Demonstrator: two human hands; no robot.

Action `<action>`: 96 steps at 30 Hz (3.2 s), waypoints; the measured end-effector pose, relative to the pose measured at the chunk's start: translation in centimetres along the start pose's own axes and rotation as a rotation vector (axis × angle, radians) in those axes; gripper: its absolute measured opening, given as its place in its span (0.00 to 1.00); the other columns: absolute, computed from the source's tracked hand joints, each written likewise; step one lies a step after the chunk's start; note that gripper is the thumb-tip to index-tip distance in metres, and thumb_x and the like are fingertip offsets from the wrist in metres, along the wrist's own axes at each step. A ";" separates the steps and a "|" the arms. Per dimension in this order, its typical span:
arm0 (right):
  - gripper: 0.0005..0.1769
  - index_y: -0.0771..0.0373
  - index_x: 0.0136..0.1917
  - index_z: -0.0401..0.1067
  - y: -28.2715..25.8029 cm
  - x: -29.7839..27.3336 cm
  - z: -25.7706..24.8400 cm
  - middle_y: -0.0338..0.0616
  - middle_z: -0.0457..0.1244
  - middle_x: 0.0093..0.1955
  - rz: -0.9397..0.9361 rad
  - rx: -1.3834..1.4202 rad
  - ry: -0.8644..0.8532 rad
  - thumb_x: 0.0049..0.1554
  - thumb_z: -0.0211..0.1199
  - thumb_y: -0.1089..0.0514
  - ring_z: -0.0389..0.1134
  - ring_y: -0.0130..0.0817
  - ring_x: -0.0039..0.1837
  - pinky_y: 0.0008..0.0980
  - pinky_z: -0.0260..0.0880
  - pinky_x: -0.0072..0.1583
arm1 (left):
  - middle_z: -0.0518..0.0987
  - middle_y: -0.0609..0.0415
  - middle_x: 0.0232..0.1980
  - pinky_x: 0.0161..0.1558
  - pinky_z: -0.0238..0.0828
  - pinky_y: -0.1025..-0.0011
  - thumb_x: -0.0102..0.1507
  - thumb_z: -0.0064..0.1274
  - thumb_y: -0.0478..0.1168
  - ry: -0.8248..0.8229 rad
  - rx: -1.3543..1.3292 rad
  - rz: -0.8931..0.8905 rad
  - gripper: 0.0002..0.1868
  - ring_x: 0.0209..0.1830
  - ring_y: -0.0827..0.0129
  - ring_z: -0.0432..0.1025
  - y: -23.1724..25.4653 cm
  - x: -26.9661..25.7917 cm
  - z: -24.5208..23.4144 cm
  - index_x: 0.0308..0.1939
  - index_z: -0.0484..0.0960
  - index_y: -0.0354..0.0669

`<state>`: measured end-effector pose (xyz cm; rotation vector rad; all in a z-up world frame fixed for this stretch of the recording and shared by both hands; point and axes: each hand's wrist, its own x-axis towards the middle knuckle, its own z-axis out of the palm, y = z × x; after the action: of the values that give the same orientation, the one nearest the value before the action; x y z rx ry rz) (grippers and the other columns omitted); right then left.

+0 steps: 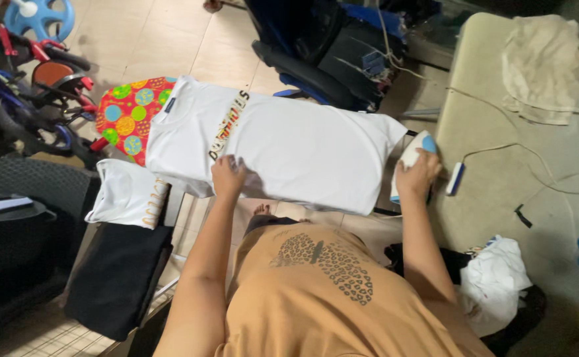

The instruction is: The person irons a white shirt on a colorful ironing board by spreading the fabric, smoothing it with their hands, and moving an iron across various sections of the shirt.

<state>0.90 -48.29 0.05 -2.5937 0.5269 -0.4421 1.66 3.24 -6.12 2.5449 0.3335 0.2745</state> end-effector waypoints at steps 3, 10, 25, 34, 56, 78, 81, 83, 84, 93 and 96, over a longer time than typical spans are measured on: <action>0.25 0.54 0.63 0.74 -4.0 -1.9 3.3 0.51 0.60 0.69 -0.068 -0.017 -0.390 0.54 0.72 0.49 0.58 0.53 0.73 0.47 0.59 0.74 | 0.75 0.41 0.58 0.62 0.63 0.52 0.57 0.62 0.44 0.083 0.008 -0.066 0.25 0.60 0.43 0.66 -3.4 4.2 -1.6 0.56 0.77 0.40; 0.26 0.55 0.63 0.73 -8.8 -3.2 8.0 0.51 0.57 0.71 0.118 -0.192 -0.417 0.54 0.69 0.47 0.51 0.54 0.75 0.51 0.50 0.72 | 0.73 0.42 0.63 0.66 0.60 0.53 0.55 0.67 0.49 0.152 0.047 -0.134 0.34 0.65 0.44 0.64 -11.1 16.0 -4.5 0.60 0.74 0.39; 0.19 0.60 0.58 0.76 -15.3 -5.9 10.9 0.59 0.64 0.62 0.047 -0.064 -0.082 0.54 0.70 0.53 0.58 0.58 0.70 0.52 0.53 0.73 | 0.83 0.37 0.48 0.52 0.73 0.51 0.55 0.62 0.63 -0.434 -0.026 -0.265 0.34 0.51 0.43 0.78 -8.3 30.9 2.9 0.52 0.82 0.39; 0.20 0.60 0.60 0.76 -16.6 -4.0 12.2 0.60 0.63 0.65 0.193 -0.028 -0.059 0.56 0.68 0.52 0.59 0.61 0.68 0.51 0.57 0.70 | 0.84 0.47 0.40 0.41 0.71 0.63 0.61 0.63 0.53 -0.300 -0.488 -0.437 0.23 0.37 0.64 0.74 -19.2 35.1 -3.5 0.48 0.85 0.36; 0.30 0.65 0.68 0.70 -19.0 8.9 17.9 0.47 0.68 0.64 0.706 0.573 -0.083 0.59 0.66 0.46 0.68 0.37 0.63 0.33 0.66 0.62 | 0.83 0.38 0.48 0.52 0.71 0.56 0.60 0.63 0.49 0.066 -0.318 -0.301 0.23 0.50 0.45 0.78 -23.9 28.8 -7.7 0.51 0.80 0.36; 0.28 0.64 0.68 0.69 -12.0 -9.3 10.7 0.43 0.69 0.60 1.005 0.802 -0.884 0.58 0.65 0.49 0.70 0.34 0.62 0.40 0.70 0.62 | 0.82 0.37 0.54 0.51 0.75 0.61 0.49 0.75 0.53 -0.525 -0.164 -0.485 0.44 0.52 0.55 0.79 -25.8 20.8 -11.8 0.59 0.76 0.25; 0.28 0.67 0.66 0.73 -11.9 -11.5 10.6 0.47 0.70 0.58 0.939 0.670 -0.997 0.59 0.65 0.47 0.71 0.37 0.58 0.39 0.69 0.59 | 0.83 0.44 0.50 0.45 0.75 0.63 0.51 0.71 0.46 -0.596 -0.428 -0.614 0.35 0.47 0.59 0.79 -26.6 20.6 -12.6 0.58 0.78 0.30; 0.28 0.69 0.65 0.75 -12.1 -13.7 10.5 0.48 0.71 0.57 0.864 0.661 -0.985 0.58 0.66 0.48 0.71 0.37 0.57 0.37 0.69 0.58 | 0.84 0.48 0.48 0.44 0.75 0.65 0.54 0.67 0.42 -0.656 -0.568 -0.679 0.29 0.44 0.62 0.78 -26.9 20.3 -13.0 0.57 0.79 0.34; 0.27 0.70 0.64 0.75 -12.3 -14.6 10.5 0.46 0.71 0.57 0.807 0.692 -0.938 0.58 0.67 0.48 0.71 0.35 0.57 0.35 0.69 0.58 | 0.84 0.51 0.47 0.45 0.76 0.67 0.56 0.66 0.41 -0.682 -0.616 -0.697 0.27 0.44 0.64 0.78 -27.1 19.9 -13.3 0.57 0.79 0.36; 0.29 0.63 0.68 0.71 -12.2 -12.9 3.6 0.48 0.68 0.61 0.872 0.856 -0.141 0.60 0.66 0.46 0.68 0.36 0.58 0.36 0.69 0.57 | 0.76 0.57 0.64 0.50 0.74 0.72 0.69 0.51 0.47 -0.613 -0.987 -0.744 0.26 0.57 0.72 0.72 -26.2 18.2 -13.3 0.69 0.70 0.45; 0.29 0.59 0.67 0.71 -11.8 -14.2 0.5 0.46 0.68 0.61 0.942 0.700 -0.166 0.57 0.65 0.44 0.69 0.39 0.58 0.40 0.68 0.56 | 0.77 0.58 0.67 0.57 0.69 0.75 0.71 0.53 0.46 -0.611 -0.960 -0.588 0.26 0.62 0.74 0.71 -27.2 16.0 -14.2 0.71 0.70 0.42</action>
<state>-7.94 -32.27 2.36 -1.4779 1.1794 -0.0512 8.22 37.20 -7.33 1.4002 0.5214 -0.4621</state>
